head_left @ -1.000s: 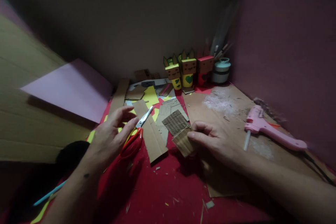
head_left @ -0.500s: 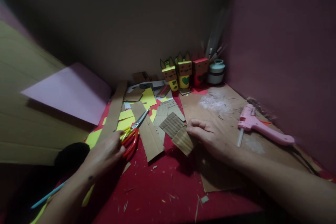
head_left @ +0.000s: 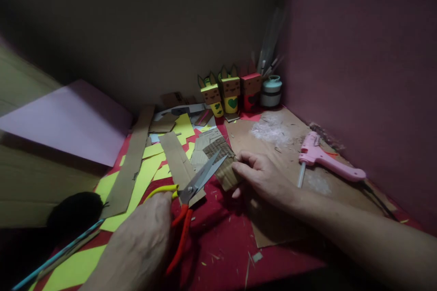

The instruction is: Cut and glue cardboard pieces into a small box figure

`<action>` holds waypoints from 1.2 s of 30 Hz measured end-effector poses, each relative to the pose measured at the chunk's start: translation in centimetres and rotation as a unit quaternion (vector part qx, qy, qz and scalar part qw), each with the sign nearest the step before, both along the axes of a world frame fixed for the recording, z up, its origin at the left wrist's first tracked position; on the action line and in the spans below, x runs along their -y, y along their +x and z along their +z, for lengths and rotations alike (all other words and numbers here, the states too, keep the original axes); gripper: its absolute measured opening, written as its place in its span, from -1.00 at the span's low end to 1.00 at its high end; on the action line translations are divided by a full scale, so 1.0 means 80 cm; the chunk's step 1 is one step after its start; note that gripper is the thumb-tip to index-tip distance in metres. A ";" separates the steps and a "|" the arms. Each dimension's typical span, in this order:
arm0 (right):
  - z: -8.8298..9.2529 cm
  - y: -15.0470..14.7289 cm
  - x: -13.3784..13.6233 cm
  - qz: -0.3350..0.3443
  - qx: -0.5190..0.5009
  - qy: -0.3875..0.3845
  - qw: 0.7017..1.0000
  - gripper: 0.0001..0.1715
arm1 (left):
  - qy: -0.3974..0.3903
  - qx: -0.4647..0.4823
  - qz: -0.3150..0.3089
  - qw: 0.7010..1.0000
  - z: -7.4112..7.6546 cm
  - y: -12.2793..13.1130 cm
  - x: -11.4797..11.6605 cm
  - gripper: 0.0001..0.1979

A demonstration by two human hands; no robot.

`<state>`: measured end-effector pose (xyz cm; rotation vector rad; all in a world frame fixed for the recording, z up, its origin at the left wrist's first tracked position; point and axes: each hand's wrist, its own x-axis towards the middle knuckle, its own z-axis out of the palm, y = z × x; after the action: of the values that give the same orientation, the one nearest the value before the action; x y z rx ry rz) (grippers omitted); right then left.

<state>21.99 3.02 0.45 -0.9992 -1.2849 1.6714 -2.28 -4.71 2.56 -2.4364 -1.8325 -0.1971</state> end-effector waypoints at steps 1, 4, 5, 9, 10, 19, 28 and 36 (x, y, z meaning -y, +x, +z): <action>0.001 0.000 0.001 -0.003 0.004 0.003 1.000 -0.85 | -0.006 -0.046 -0.003 0.999 -0.004 0.003 0.001 -0.77; 0.002 -0.001 0.001 -0.002 0.008 0.010 1.000 -0.90 | -0.026 -0.139 0.007 0.990 -0.012 0.009 0.000 -0.72; 0.002 -0.001 0.001 0.000 0.009 0.010 1.000 -0.90 | -0.030 -0.155 0.008 0.987 -0.014 0.011 -0.001 -0.69; 0.002 -0.001 0.001 0.007 0.012 0.006 1.000 -0.91 | -0.033 -0.189 0.003 0.981 -0.015 0.019 -0.004 -0.65; 0.002 -0.001 0.002 0.009 0.014 0.006 1.000 -0.91 | -0.034 -0.195 0.003 0.980 -0.015 0.021 -0.005 -0.66; -0.002 -0.001 0.003 0.015 0.024 0.012 1.000 -0.88 | -0.040 -0.215 0.014 0.976 -0.013 0.028 -0.003 -0.73; -0.006 -0.001 0.002 0.015 0.046 0.021 0.999 -0.90 | -0.074 -0.175 0.026 0.981 -0.019 0.026 0.000 -0.78; -0.004 0.001 0.001 0.009 0.043 0.010 0.999 -0.92 | -0.022 -0.008 0.025 0.999 -0.023 -0.001 -0.001 -0.80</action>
<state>22.10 2.96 0.13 -1.0604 -1.3671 1.6426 -2.35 -4.66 0.70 -2.4095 -1.9089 -0.1355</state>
